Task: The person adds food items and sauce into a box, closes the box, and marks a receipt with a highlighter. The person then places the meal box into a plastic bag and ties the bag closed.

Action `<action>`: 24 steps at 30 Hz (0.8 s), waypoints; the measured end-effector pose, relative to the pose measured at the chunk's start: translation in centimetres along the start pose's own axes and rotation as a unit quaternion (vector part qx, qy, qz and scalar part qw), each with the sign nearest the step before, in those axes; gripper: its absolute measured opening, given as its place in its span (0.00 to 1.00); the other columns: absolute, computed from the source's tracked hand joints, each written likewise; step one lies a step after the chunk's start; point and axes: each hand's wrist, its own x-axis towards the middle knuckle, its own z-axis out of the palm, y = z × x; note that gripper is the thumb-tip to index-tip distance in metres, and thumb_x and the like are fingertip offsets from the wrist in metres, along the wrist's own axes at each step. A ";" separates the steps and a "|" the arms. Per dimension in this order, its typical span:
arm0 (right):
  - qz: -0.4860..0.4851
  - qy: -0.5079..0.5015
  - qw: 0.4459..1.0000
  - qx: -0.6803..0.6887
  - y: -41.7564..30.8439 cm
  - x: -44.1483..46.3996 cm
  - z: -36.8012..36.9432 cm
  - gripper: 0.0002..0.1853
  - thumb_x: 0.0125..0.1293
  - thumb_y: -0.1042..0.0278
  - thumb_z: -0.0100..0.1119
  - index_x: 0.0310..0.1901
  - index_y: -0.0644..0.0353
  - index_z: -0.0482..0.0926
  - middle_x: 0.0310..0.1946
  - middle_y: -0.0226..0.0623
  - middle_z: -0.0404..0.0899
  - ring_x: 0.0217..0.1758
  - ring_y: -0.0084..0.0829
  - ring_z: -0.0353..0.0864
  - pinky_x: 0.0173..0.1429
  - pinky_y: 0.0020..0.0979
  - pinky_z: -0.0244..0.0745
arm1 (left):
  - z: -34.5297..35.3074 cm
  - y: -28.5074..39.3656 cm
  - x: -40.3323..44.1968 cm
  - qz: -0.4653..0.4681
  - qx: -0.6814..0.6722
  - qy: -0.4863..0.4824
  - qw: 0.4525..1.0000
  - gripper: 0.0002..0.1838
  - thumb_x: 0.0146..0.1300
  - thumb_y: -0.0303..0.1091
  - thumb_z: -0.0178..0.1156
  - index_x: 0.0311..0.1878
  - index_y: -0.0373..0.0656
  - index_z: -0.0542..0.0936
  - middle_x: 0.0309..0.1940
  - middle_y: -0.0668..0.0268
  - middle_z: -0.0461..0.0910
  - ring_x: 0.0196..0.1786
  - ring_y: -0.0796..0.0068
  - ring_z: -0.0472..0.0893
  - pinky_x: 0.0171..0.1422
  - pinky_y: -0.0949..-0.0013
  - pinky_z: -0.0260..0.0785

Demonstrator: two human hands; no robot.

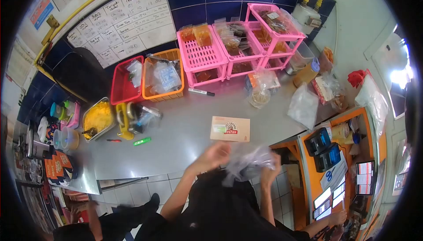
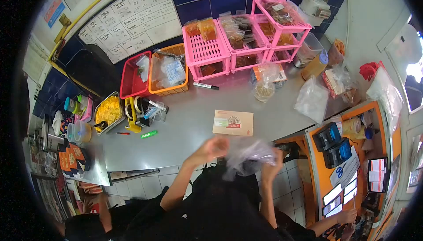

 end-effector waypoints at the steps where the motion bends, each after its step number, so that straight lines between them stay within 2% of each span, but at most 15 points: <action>1: 0.038 0.044 0.998 0.012 0.1 1.0 -1.5 0.14 0.61 0.81 0.58 0.50 0.66 0.78 0.41 0.47 0.81 0.46 0.41 0.81 0.51 0.36 0.74 | -1.7 -1.2 0.9 -0.011 0.066 0.106 0.992 0.15 0.68 0.35 0.66 0.55 0.44 0.79 0.40 0.68 0.81 0.45 0.75 0.81 0.54 0.67 0.75; 2: 0.036 0.047 0.998 0.013 1.5 1.7 -2.6 0.14 0.61 0.81 0.58 0.50 0.66 0.78 0.41 0.47 0.81 0.46 0.41 0.81 0.51 0.36 0.74 | -3.0 -2.0 2.1 -0.022 0.130 0.209 0.969 0.14 0.67 0.36 0.66 0.53 0.43 0.80 0.42 0.65 0.82 0.49 0.71 0.82 0.56 0.65 0.75; 3: 0.004 0.075 0.994 -0.079 3.5 2.1 -3.7 0.12 0.63 0.80 0.58 0.48 0.66 0.77 0.38 0.47 0.80 0.42 0.38 0.80 0.47 0.36 0.73 | -3.9 -3.1 3.6 -0.021 0.128 0.207 0.970 0.14 0.67 0.36 0.66 0.53 0.43 0.80 0.42 0.65 0.82 0.49 0.71 0.82 0.56 0.65 0.75; 4: -0.026 0.102 0.979 -0.173 4.6 2.2 -4.4 0.09 0.64 0.79 0.59 0.46 0.66 0.77 0.34 0.46 0.79 0.38 0.36 0.79 0.43 0.36 0.73 | -4.6 -4.3 5.1 -0.033 0.192 0.243 0.950 0.15 0.66 0.37 0.66 0.53 0.43 0.80 0.42 0.62 0.83 0.49 0.65 0.83 0.56 0.61 0.76; 5: -0.027 0.103 0.979 -0.177 3.5 2.0 -4.7 0.09 0.64 0.79 0.59 0.46 0.66 0.77 0.34 0.46 0.79 0.38 0.36 0.79 0.43 0.36 0.73 | -4.8 -4.9 6.0 -0.045 0.254 0.278 0.925 0.16 0.66 0.38 0.65 0.54 0.43 0.80 0.43 0.58 0.85 0.48 0.59 0.84 0.56 0.58 0.76; 7: 0.054 0.060 0.985 -0.151 -0.4 2.1 -4.8 0.06 0.67 0.75 0.60 0.43 0.65 0.74 0.30 0.46 0.78 0.32 0.37 0.78 0.38 0.39 0.71 | -3.4 -5.0 7.3 -0.041 0.302 0.293 0.906 0.16 0.66 0.39 0.65 0.53 0.43 0.81 0.41 0.56 0.85 0.47 0.56 0.85 0.55 0.56 0.76; 8: 0.050 0.060 0.985 -0.153 -0.4 2.2 -4.9 0.06 0.67 0.75 0.60 0.43 0.65 0.74 0.30 0.46 0.78 0.32 0.37 0.78 0.38 0.39 0.71 | -2.6 -4.8 8.0 -0.036 0.356 0.308 0.882 0.15 0.66 0.40 0.65 0.52 0.42 0.81 0.40 0.54 0.86 0.45 0.53 0.85 0.54 0.54 0.76; 12: 0.075 0.079 0.987 -0.121 0.6 2.2 -5.3 0.09 0.69 0.71 0.62 0.41 0.64 0.71 0.28 0.46 0.77 0.30 0.37 0.76 0.36 0.38 0.70 | -0.1 -4.2 7.2 -0.031 0.367 0.307 0.877 0.14 0.67 0.40 0.63 0.50 0.43 0.82 0.41 0.55 0.86 0.43 0.54 0.84 0.52 0.52 0.75; 14: 0.087 0.061 0.986 -0.127 1.9 2.5 -5.7 0.10 0.69 0.70 0.63 0.40 0.65 0.71 0.29 0.46 0.77 0.30 0.36 0.75 0.37 0.38 0.70 | 1.0 -4.2 6.5 0.065 0.352 0.241 0.902 0.13 0.68 0.39 0.62 0.51 0.44 0.82 0.37 0.56 0.85 0.41 0.54 0.83 0.48 0.52 0.75; 16: 0.018 0.087 0.984 -0.156 3.7 2.6 -5.6 0.10 0.69 0.70 0.63 0.39 0.65 0.71 0.27 0.44 0.76 0.29 0.33 0.72 0.37 0.37 0.69 | -0.2 -7.5 6.8 0.038 0.343 0.248 0.905 0.13 0.67 0.37 0.63 0.52 0.44 0.81 0.38 0.56 0.84 0.41 0.54 0.83 0.48 0.53 0.75; 18: 0.028 0.074 0.986 -0.145 3.1 3.3 -5.8 0.11 0.69 0.70 0.63 0.38 0.66 0.71 0.26 0.43 0.75 0.29 0.33 0.70 0.36 0.36 0.68 | -0.4 -7.3 7.3 0.010 0.335 0.257 0.906 0.14 0.67 0.35 0.63 0.53 0.44 0.80 0.40 0.56 0.84 0.41 0.54 0.82 0.48 0.55 0.75; 20: 0.038 0.062 0.988 -0.140 2.7 3.9 -6.3 0.11 0.69 0.70 0.63 0.38 0.66 0.71 0.25 0.42 0.73 0.28 0.32 0.68 0.36 0.36 0.67 | 1.0 -6.7 8.6 0.129 0.330 0.450 0.820 0.14 0.65 0.31 0.64 0.53 0.42 0.80 0.42 0.56 0.83 0.40 0.52 0.82 0.47 0.57 0.75; 21: 0.037 0.060 0.988 -0.137 2.6 4.4 -6.5 0.11 0.69 0.70 0.63 0.37 0.66 0.71 0.25 0.41 0.72 0.28 0.31 0.68 0.35 0.36 0.66 | 1.7 -6.1 8.9 0.129 0.332 0.451 0.819 0.14 0.65 0.31 0.64 0.53 0.42 0.80 0.42 0.56 0.83 0.40 0.52 0.82 0.47 0.57 0.75; 23: 0.033 0.056 0.989 -0.132 1.7 5.6 -7.2 0.12 0.69 0.70 0.64 0.37 0.66 0.71 0.24 0.40 0.71 0.28 0.30 0.67 0.35 0.35 0.66 | 3.0 -5.6 9.5 0.101 0.248 0.540 0.798 0.15 0.64 0.29 0.65 0.53 0.41 0.80 0.45 0.56 0.83 0.43 0.51 0.81 0.50 0.59 0.74; 24: 0.104 0.015 0.984 -0.144 0.6 6.2 -7.7 0.20 0.69 0.66 0.64 0.51 0.73 0.70 0.41 0.53 0.75 0.46 0.42 0.74 0.50 0.37 0.69 | 3.4 -6.0 9.9 0.093 0.219 0.569 0.787 0.15 0.63 0.28 0.65 0.53 0.40 0.80 0.45 0.56 0.83 0.44 0.50 0.81 0.51 0.59 0.74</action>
